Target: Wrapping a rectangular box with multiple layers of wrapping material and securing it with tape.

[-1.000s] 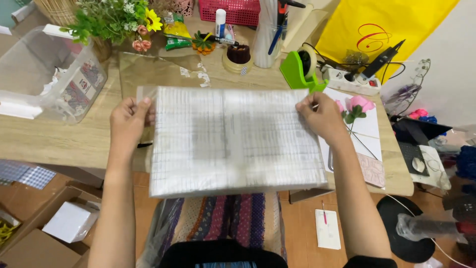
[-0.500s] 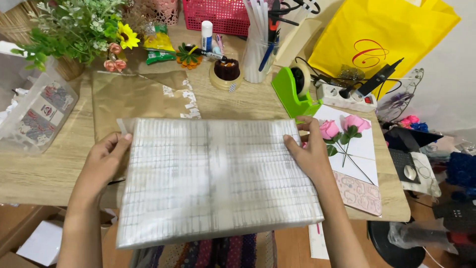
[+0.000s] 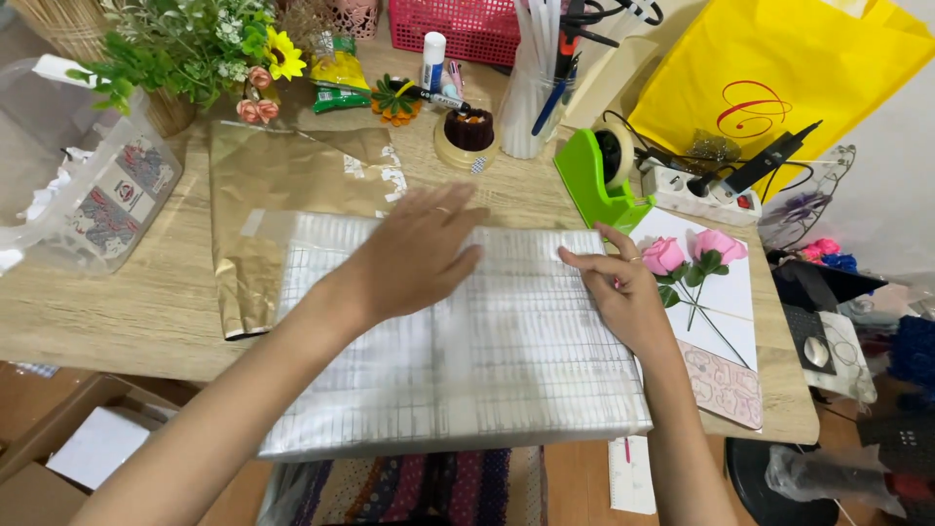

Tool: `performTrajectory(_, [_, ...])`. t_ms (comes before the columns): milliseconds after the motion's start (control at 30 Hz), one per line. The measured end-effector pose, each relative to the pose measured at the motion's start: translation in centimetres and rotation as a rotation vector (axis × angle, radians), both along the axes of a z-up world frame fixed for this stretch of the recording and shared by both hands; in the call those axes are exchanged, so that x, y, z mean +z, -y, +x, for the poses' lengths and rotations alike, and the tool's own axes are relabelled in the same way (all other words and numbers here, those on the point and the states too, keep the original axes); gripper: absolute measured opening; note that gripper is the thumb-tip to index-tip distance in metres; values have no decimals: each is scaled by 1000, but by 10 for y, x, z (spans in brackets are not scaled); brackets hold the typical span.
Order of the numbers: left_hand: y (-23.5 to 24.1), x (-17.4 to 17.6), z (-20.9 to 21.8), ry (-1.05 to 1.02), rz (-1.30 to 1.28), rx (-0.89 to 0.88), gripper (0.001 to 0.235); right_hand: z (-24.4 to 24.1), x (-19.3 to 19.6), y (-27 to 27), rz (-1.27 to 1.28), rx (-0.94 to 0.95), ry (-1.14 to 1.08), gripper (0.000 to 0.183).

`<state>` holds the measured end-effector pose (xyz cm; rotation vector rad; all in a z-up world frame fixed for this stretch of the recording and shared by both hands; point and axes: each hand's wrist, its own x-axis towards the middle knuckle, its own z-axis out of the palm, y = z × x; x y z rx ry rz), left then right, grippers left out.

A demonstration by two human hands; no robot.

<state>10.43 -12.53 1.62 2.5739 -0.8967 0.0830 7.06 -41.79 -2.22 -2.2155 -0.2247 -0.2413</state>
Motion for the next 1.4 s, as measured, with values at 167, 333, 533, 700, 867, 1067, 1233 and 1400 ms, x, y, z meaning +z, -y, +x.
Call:
performTrajectory(167, [24, -35, 12, 44, 147, -90, 64, 1, -9, 6, 35, 37, 13, 37])
performTrajectory(333, [10, -31, -8, -74, 133, -230, 70, -1, -3, 2, 83, 10, -2, 31])
performTrajectory(533, [2, -31, -19, -64, 155, -247, 74, 6, 0, 6, 127, -17, -29, 35])
performTrajectory(700, [0, -33, -20, -56, 71, -252, 70, 68, -30, 65, 107, -471, 281, 19])
performTrajectory(867, [-4, -30, -23, -35, 32, -251, 63, 143, -68, 129, -42, -585, 52, 29])
performTrajectory(1067, [-10, -20, -23, -26, -69, -244, 44, 171, -86, 132, -36, -586, -246, 44])
performTrajectory(1233, [-15, -11, -19, -78, -177, -236, 22, 169, -92, 135, 25, -531, -177, 25])
performTrajectory(1400, [-15, -10, -19, -62, -195, -240, 25, 139, -54, 112, 20, -397, -64, 28])
